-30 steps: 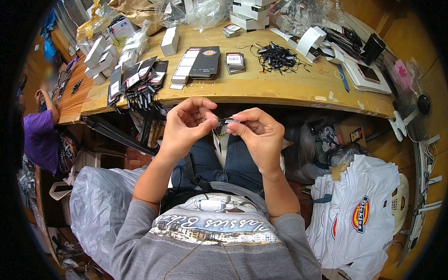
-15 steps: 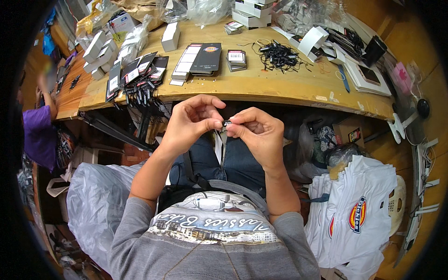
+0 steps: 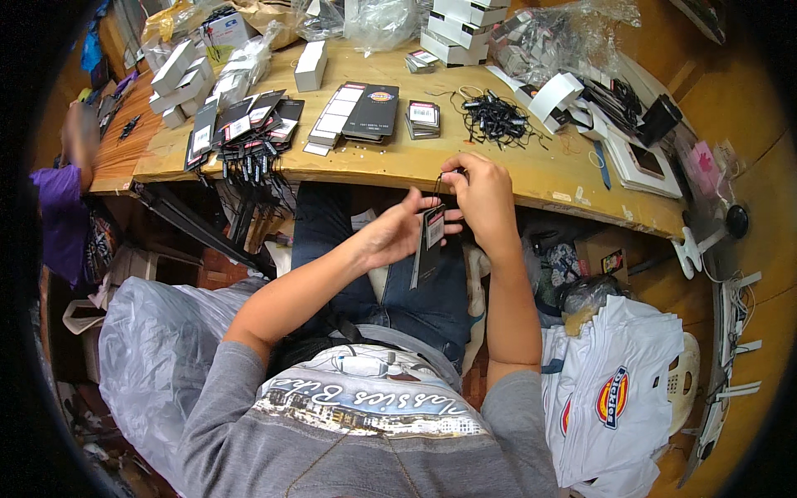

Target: The person sits on the floor and assembles keychains by attaching black plastic clips to small rectangular cards. They pick up a card, thread a clip through a hole, and place the finished item on a pile on the table.

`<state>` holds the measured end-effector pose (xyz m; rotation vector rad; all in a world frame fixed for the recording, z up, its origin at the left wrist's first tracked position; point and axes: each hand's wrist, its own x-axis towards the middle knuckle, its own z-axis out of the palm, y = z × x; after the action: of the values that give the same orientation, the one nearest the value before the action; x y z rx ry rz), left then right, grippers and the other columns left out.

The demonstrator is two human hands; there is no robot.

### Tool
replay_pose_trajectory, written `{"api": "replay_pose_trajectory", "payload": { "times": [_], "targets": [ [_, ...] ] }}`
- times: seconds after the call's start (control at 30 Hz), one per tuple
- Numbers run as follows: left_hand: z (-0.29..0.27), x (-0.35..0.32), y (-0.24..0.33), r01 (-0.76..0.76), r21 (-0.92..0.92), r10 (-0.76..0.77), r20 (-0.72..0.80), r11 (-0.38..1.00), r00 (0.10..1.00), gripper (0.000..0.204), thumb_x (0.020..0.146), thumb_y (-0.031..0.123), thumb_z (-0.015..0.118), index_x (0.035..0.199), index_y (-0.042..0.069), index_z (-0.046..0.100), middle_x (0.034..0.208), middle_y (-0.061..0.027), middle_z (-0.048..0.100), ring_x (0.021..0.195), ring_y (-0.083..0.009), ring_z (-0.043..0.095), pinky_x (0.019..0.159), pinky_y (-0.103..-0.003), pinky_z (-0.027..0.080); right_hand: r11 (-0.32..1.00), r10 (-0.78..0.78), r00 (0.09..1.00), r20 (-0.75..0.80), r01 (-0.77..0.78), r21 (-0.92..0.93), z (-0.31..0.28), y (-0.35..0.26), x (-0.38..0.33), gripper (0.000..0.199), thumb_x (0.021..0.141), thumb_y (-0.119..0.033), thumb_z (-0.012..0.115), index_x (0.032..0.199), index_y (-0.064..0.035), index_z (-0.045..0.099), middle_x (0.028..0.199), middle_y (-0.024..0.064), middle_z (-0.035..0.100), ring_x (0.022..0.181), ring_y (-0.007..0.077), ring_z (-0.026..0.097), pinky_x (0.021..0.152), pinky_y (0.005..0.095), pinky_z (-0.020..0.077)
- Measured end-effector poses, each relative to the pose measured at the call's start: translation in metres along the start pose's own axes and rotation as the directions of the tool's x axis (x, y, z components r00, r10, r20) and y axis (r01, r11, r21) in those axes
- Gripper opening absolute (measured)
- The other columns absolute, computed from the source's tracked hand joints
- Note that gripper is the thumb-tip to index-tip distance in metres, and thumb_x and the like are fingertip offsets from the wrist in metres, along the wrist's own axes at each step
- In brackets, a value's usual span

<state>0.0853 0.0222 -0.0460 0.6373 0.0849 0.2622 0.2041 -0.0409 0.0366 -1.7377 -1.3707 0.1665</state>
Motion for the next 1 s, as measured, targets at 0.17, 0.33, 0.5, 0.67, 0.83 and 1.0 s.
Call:
{"api": "replay_pose_trajectory", "payload": {
  "times": [0.17,0.33,0.5,0.67,0.83,1.0],
  "targets": [
    [0.001,0.008,-0.008,-0.015,0.024,0.017,-0.062,1.000,0.998,0.037,0.077,0.007,0.054,0.106,-0.003,0.034,0.102,-0.0157,0.051,0.097,-0.0215,0.050,0.083,-0.031,0.042,0.929,-0.188,0.977,0.098,0.209,-0.305,0.004,0.003,0.013,0.009,0.063,0.004,0.052,0.070,0.0026,0.056,0.062,0.0141,0.056,0.056,0.0241,0.056,0.052,0.0303,0.0426],
    [-0.006,0.007,-0.013,0.000,0.035,0.004,-0.106,0.999,0.994,0.029,0.077,0.006,0.052,0.102,-0.002,0.038,0.096,-0.0128,0.052,0.092,-0.0189,0.053,0.080,-0.029,0.044,0.825,-0.274,0.947,0.170,0.322,-0.464,0.008,-0.004,0.017,0.004,0.061,0.003,0.051,0.064,0.0026,0.055,0.063,0.0158,0.054,0.061,0.0283,0.055,0.056,0.0345,0.0417],
    [-0.007,0.004,-0.016,-0.031,0.264,0.096,-0.236,0.964,0.967,0.016,0.073,0.005,0.058,0.087,0.001,0.050,0.079,-0.0043,0.055,0.074,-0.0090,0.052,0.063,-0.021,0.043,0.763,-0.274,0.939,0.208,0.344,-0.547,0.015,-0.007,0.016,0.007,0.059,0.002,0.049,0.065,0.0026,0.054,0.063,0.0162,0.053,0.062,0.0298,0.054,0.055,0.0361,0.0406],
    [-0.018,-0.010,-0.007,-0.073,0.548,0.249,-0.254,0.833,0.934,0.015,0.072,-0.001,0.056,0.086,-0.002,0.052,0.077,-0.0054,0.057,0.071,-0.0084,0.052,0.065,-0.021,0.043,0.832,-0.264,0.944,0.196,0.326,-0.448,0.011,-0.003,0.015,0.007,0.061,0.000,0.052,0.068,0.0017,0.055,0.066,0.0161,0.054,0.062,0.0295,0.053,0.056,0.0335,0.0412],
    [0.006,-0.078,0.069,-0.213,0.966,0.449,0.127,0.147,0.884,0.025,0.071,-0.006,0.046,0.095,0.000,0.052,0.085,-0.0124,0.055,0.081,-0.0196,0.054,0.071,-0.027,0.041,0.974,-0.017,0.971,0.239,-0.038,0.223,0.001,-0.039,-0.003,0.011,0.066,-0.002,0.059,0.077,0.0014,0.059,0.064,0.0058,0.058,0.052,0.0111,0.053,0.049,0.0237,0.0409],
    [0.054,-0.141,0.175,0.063,0.917,0.577,0.194,-0.394,0.793,0.031,0.059,-0.014,0.051,0.086,-0.001,0.053,0.082,-0.0066,0.056,0.081,-0.0177,0.053,0.073,-0.027,0.042,0.796,-0.177,0.887,0.427,-0.126,0.591,0.035,-0.080,-0.012,0.013,0.073,0.000,0.055,0.085,0.0010,0.058,0.070,0.0056,0.058,0.060,0.0077,0.054,0.054,0.0181,0.0440]
  ]
}}
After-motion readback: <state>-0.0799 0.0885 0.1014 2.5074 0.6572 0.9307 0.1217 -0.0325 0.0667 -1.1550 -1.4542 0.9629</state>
